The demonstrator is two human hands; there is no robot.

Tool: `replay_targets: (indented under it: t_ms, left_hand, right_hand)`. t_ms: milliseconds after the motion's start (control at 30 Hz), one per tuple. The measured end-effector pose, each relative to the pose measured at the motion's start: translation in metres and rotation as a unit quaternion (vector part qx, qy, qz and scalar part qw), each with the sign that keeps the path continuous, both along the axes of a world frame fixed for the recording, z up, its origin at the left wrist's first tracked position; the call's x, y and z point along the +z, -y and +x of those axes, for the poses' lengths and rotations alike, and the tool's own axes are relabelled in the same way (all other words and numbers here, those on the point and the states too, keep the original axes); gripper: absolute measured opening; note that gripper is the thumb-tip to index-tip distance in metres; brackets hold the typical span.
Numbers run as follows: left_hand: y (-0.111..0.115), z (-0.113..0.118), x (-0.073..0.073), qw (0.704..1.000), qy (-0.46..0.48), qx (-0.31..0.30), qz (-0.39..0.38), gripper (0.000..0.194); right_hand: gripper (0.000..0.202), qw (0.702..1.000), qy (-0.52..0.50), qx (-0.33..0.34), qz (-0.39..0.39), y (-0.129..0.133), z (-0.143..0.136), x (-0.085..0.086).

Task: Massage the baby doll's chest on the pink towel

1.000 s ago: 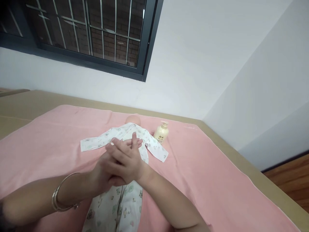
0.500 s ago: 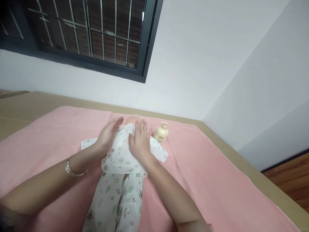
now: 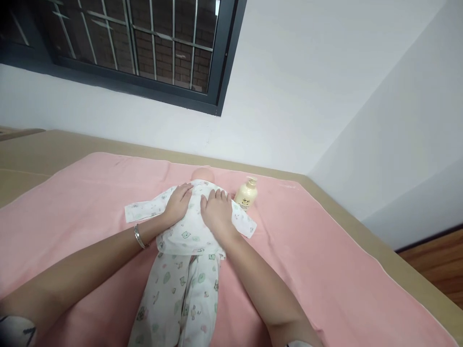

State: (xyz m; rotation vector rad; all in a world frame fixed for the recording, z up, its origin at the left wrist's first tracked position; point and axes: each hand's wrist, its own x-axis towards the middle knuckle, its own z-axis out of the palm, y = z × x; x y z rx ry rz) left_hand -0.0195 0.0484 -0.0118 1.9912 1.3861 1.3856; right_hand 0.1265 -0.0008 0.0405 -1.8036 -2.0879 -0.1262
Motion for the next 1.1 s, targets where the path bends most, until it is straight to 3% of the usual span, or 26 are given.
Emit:
replay_targets:
  t_ms: [100,200,300,400,467,567,700,867,1000,1100]
  left_hand:
    - [0.001,-0.001,0.001,1.0,0.0,0.001,0.01,0.04]
    - [0.001,-0.002,0.001,1.0,-0.009,-0.002,0.009,0.04]
    - [0.002,-0.002,0.002,1.0,-0.02,0.003,-0.001,0.04]
    - [0.003,-0.001,0.003,1.0,-0.021,0.002,0.0,0.04]
    - [0.003,-0.001,0.003,1.0,-0.017,0.001,0.003,0.04]
    - [0.004,-0.001,0.003,1.0,-0.021,0.002,0.008,0.04]
    - [0.01,0.0,0.009,0.996,-0.081,0.02,0.01,0.042]
    - [0.021,0.004,0.022,0.975,-0.214,0.051,-0.014,0.041]
    - [0.015,0.001,0.027,0.974,-0.224,0.031,-0.024,0.041]
    - [0.002,-0.004,0.027,0.978,-0.207,0.005,-0.031,0.042]
  right_hand:
    - [0.051,0.998,0.021,0.063,-0.001,0.009,-0.011,-0.001]
    - [0.05,0.99,-0.018,0.139,-0.034,-0.003,-0.003,-0.001]
    - [0.051,0.995,-0.051,0.057,-0.06,-0.02,0.013,-0.001]
    - [0.053,0.998,-0.026,-0.024,-0.044,-0.017,0.014,-0.003]
    - [0.051,1.0,0.0,-0.007,-0.019,-0.006,0.004,-0.005]
    - [0.051,0.997,0.002,0.079,-0.01,0.007,-0.01,-0.008]
    - [0.051,0.988,-0.05,0.142,-0.032,-0.007,0.001,-0.007]
    - [0.061,0.991,-0.055,0.095,-0.072,-0.026,0.019,-0.005]
    - [0.059,0.996,-0.039,0.055,-0.062,-0.006,0.001,-0.006]
    - [0.055,0.996,-0.021,0.066,-0.048,0.012,-0.012,-0.005]
